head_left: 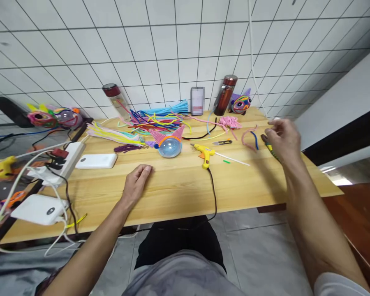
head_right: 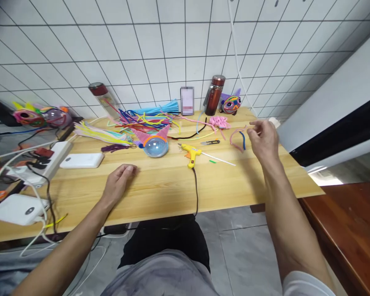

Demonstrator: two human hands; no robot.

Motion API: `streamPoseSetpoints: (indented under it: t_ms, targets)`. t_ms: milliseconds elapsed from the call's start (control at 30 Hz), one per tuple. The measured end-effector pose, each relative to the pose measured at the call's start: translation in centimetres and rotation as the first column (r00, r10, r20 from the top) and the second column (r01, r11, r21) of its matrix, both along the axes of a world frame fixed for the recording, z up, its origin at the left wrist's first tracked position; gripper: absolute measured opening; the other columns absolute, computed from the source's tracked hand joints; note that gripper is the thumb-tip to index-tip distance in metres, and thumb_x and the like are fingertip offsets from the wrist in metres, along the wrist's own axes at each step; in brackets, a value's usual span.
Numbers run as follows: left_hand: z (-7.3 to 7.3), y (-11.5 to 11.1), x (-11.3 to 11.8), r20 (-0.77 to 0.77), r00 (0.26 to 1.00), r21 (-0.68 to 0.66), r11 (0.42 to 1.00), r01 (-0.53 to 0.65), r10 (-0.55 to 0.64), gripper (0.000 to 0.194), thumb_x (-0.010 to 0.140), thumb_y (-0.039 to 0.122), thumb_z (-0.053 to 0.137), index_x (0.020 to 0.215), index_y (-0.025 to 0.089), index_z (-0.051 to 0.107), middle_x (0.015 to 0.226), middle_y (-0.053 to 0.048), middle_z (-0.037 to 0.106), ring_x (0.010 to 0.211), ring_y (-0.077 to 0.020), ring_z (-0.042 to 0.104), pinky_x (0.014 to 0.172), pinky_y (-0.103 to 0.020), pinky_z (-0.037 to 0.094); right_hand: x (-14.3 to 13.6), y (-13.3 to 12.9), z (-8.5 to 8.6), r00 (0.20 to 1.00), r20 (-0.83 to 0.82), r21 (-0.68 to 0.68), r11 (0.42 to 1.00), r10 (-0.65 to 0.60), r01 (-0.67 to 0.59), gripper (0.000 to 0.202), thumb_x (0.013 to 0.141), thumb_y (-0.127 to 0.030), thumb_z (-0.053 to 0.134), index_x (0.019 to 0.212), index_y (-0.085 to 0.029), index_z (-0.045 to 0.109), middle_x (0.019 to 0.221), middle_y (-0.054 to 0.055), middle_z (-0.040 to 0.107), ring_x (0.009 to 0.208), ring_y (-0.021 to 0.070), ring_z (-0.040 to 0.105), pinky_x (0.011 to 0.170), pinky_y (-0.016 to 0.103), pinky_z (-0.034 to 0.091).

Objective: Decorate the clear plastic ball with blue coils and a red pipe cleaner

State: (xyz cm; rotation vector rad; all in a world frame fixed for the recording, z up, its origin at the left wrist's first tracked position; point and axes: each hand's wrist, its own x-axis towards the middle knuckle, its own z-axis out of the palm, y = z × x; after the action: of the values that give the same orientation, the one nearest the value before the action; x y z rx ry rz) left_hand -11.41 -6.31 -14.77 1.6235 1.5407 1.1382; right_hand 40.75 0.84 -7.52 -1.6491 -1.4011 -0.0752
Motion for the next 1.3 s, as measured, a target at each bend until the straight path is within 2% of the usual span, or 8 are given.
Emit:
streamPoseSetpoints:
  t_ms: [100, 167, 333, 500, 967, 1067, 1200, 1300]
  targets:
    - [0.1, 0.1, 0.0, -0.029, 0.999, -0.004, 1.000, -0.024, 0.024, 0.041, 0.098, 0.058, 0.058, 0.094, 0.019, 0.073, 0.093, -0.004, 0.075, 0.095, -0.0228, 0.067, 0.090, -0.032, 0.049, 1.2, 1.9, -0.9, 0.993, 0.110, 0.064, 0.997, 0.041, -0.048, 0.027, 0.088, -0.032, 0.073, 0.114, -0.025, 0.069, 0.134, 0.017, 0.065, 0.128, 0.0311, 0.060, 0.098, 0.049, 0.059]
    - [0.2, 0.0, 0.0, -0.061, 0.998, -0.017, 0.999, -0.033, 0.032, 0.042, 0.097, 0.058, 0.059, 0.094, 0.019, 0.073, 0.094, -0.004, 0.076, 0.095, -0.0230, 0.067, 0.090, -0.032, 0.049, 0.8, 2.8, -2.1, 0.995, 0.083, 0.134, 0.989, 0.050, -0.061, 0.032, 0.091, -0.037, 0.071, 0.120, -0.024, 0.068, 0.143, 0.018, 0.062, 0.136, 0.0326, 0.058, 0.100, 0.051, 0.059]
    - [0.6, -0.4, 0.5, -0.151, 0.988, -0.029, 0.999, -0.022, 0.018, 0.045, 0.095, 0.062, 0.057, 0.095, 0.019, 0.073, 0.095, -0.006, 0.077, 0.093, -0.0243, 0.067, 0.086, -0.032, 0.050, -0.7, 3.6, -5.6, 0.985, -0.166, 0.124, 0.992, 0.047, -0.026, 0.034, 0.098, -0.039, 0.048, 0.119, -0.020, 0.067, 0.111, 0.011, 0.075, 0.099, 0.0252, 0.074, 0.087, 0.044, 0.061]
    - [0.8, -0.5, 1.0, -0.209, 0.977, 0.003, 0.999, -0.033, 0.033, 0.043, 0.094, 0.061, 0.058, 0.095, 0.021, 0.074, 0.096, -0.007, 0.079, 0.090, -0.0256, 0.068, 0.085, -0.034, 0.051, -0.3, 3.1, -6.8, 0.967, -0.249, 0.052, 0.998, 0.048, -0.036, 0.034, 0.095, -0.032, 0.041, 0.108, -0.018, 0.069, 0.076, 0.001, 0.067, 0.063, 0.0171, 0.061, 0.069, 0.033, 0.053]
    - [1.0, -1.3, 1.9, -0.292, 0.956, 0.122, 0.992, 0.029, 0.008, 0.029, 0.092, 0.046, 0.059, 0.097, 0.021, 0.071, 0.100, -0.011, 0.079, 0.089, -0.0256, 0.070, 0.086, -0.037, 0.054, 0.7, 3.3, -7.2, 0.979, -0.200, -0.053, 0.998, -0.033, 0.022, 0.038, 0.093, -0.052, 0.059, 0.099, -0.018, 0.076, 0.065, -0.005, 0.055, 0.064, 0.0171, 0.049, 0.068, 0.032, 0.043]
    - [1.5, -1.3, 3.1, -0.252, 0.962, 0.170, 0.974, 0.152, -0.106, 0.022, 0.090, 0.032, 0.048, 0.074, 0.024, 0.060, 0.074, -0.006, 0.068, 0.072, -0.0223, 0.062, 0.075, -0.034, 0.051, 0.9, 3.5, -7.2, 0.977, -0.204, -0.066, 0.997, -0.056, 0.043, 0.036, 0.091, -0.050, 0.060, 0.098, -0.018, 0.076, 0.071, -0.002, 0.062, 0.066, 0.0181, 0.052, 0.070, 0.033, 0.045]
    - [3.0, -0.9, 7.3, -0.242, 0.903, 0.114, 0.913, 0.391, -0.356, 0.023, 0.089, 0.029, 0.045, 0.070, 0.025, 0.057, 0.066, -0.002, 0.065, 0.062, -0.0181, 0.057, 0.067, -0.030, 0.050, 1.1, 3.6, -7.4, 0.974, -0.211, -0.095, 0.993, -0.088, 0.070, 0.032, 0.088, -0.048, 0.062, 0.093, -0.019, 0.075, 0.075, 0.002, 0.068, 0.067, 0.0204, 0.055, 0.069, 0.035, 0.047]
    - [4.0, -0.4, 11.0, -0.192, 0.715, 0.137, 0.703, 0.698, -0.673, 0.019, 0.091, 0.021, 0.044, 0.079, 0.024, 0.059, 0.071, -0.001, 0.067, 0.063, -0.0160, 0.059, 0.068, -0.027, 0.049, 1.0, 3.3, -7.6, 0.975, -0.191, -0.093, 0.991, -0.114, 0.097, 0.030, 0.088, -0.047, 0.061, 0.093, -0.021, 0.074, 0.076, 0.004, 0.070, 0.068, 0.0231, 0.059, 0.069, 0.038, 0.049]
